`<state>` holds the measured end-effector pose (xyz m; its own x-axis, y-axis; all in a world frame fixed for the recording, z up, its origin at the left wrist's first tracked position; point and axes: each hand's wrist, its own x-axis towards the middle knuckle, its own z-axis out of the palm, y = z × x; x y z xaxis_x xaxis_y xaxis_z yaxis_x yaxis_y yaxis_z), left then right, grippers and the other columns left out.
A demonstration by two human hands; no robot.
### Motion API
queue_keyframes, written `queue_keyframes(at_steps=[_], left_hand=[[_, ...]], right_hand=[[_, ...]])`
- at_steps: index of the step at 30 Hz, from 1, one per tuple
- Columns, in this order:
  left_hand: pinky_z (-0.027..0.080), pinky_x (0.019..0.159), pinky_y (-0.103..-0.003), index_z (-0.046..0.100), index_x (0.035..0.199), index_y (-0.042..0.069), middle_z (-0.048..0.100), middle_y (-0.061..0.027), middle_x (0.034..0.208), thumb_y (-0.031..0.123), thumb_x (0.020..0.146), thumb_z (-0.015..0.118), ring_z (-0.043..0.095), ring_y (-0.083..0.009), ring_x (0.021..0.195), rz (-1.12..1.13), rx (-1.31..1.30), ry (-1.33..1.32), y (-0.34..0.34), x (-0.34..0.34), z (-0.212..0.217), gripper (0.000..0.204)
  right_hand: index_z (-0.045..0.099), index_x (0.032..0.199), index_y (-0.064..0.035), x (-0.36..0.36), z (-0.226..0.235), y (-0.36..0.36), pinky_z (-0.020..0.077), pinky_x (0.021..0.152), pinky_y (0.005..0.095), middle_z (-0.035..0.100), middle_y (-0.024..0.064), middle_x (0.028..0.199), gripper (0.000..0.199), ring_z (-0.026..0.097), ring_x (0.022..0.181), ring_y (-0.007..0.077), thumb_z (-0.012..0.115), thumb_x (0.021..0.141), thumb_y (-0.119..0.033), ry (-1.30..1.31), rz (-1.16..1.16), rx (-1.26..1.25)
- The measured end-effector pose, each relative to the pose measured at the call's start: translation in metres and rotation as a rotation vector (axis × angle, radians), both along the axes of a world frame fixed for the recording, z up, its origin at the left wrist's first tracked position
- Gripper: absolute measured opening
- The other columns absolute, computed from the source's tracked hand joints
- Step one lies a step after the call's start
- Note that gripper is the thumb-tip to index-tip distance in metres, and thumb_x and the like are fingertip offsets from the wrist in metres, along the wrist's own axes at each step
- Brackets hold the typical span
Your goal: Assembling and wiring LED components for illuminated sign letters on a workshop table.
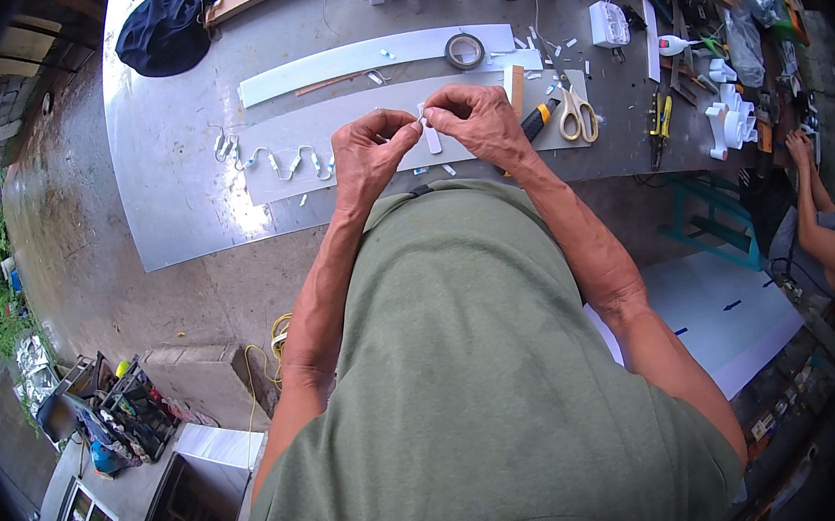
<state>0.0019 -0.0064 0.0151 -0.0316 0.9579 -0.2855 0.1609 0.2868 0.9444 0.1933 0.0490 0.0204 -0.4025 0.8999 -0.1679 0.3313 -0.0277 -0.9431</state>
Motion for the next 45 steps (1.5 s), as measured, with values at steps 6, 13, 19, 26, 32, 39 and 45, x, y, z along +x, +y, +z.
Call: queue_keyframes(at_steps=[6,13,19,26,32,39,45], left_hand=[[0.055,0.070,-0.026,0.078,0.098,0.004,0.077,-0.0033,0.088,0.013,0.089,0.078,0.070,-0.0112,0.080,0.107,0.283,0.058,0.003,0.011,-0.003,0.013],[0.057,0.071,-0.030,0.076,0.101,0.005,0.077,-0.0059,0.091,0.002,0.086,0.076,0.072,-0.0147,0.081,-0.077,0.495,0.386,0.004,0.003,0.000,0.016],[0.055,0.069,-0.030,0.070,0.095,0.002,0.073,-0.0068,0.085,0.000,0.088,0.070,0.069,-0.0147,0.076,-0.107,0.487,0.359,0.005,0.007,0.000,0.008],[0.051,0.079,-0.029,0.060,0.110,-0.001,0.073,-0.0079,0.097,0.014,0.102,0.054,0.066,-0.0142,0.086,0.125,0.080,-0.374,0.002,-0.006,-0.016,0.018],[0.048,0.079,-0.027,0.062,0.122,0.001,0.073,-0.0063,0.096,0.019,0.098,0.067,0.064,-0.0111,0.087,-0.014,0.145,-0.218,0.003,-0.003,-0.008,0.031],[0.052,0.078,-0.025,0.070,0.118,0.003,0.071,-0.0033,0.090,0.017,0.090,0.080,0.062,-0.0083,0.080,-0.026,0.046,-0.193,0.001,-0.005,-0.015,0.034],[0.052,0.078,-0.027,0.072,0.117,0.000,0.071,-0.0027,0.090,0.020,0.091,0.079,0.062,-0.0085,0.083,-0.079,-0.083,-0.248,-0.005,-0.007,-0.012,0.033]], right_hand=[[0.074,0.094,0.0006,-0.003,0.004,-0.005,0.0504,0.062,0.0265,0.071,0.0053,0.073,0.019,0.060,0.064,0.0080,0.069,0.090,-0.017,0.012,-0.009,0.041],[0.074,0.094,0.0016,-0.002,-0.002,-0.003,0.0494,0.061,0.0279,0.069,0.0054,0.071,0.019,0.059,0.064,0.0085,0.069,0.090,-0.017,0.011,0.018,0.013],[0.073,0.094,0.0026,-0.003,-0.002,-0.006,0.0519,0.064,0.0272,0.070,0.0058,0.073,0.019,0.062,0.066,0.0091,0.067,0.090,-0.015,0.007,0.042,-0.035],[0.066,0.098,0.0024,0.000,-0.001,-0.001,0.0566,0.068,0.0262,0.073,0.0098,0.087,0.014,0.070,0.078,0.0127,0.059,0.098,-0.009,0.294,0.024,-0.297],[0.067,0.101,0.0008,0.001,-0.001,0.000,0.0538,0.065,0.0247,0.072,0.0078,0.088,0.013,0.067,0.076,0.0111,0.061,0.100,-0.011,0.334,0.015,-0.300],[0.069,0.102,-0.0026,0.000,0.001,-0.004,0.0497,0.063,0.0229,0.069,0.0016,0.086,0.012,0.063,0.074,0.0075,0.064,0.098,-0.013,0.241,0.010,-0.252],[0.069,0.096,-0.0005,0.003,0.000,-0.012,0.0493,0.062,0.0248,0.066,0.0013,0.076,0.015,0.059,0.068,0.0071,0.065,0.093,-0.015,0.148,0.055,-0.218]])
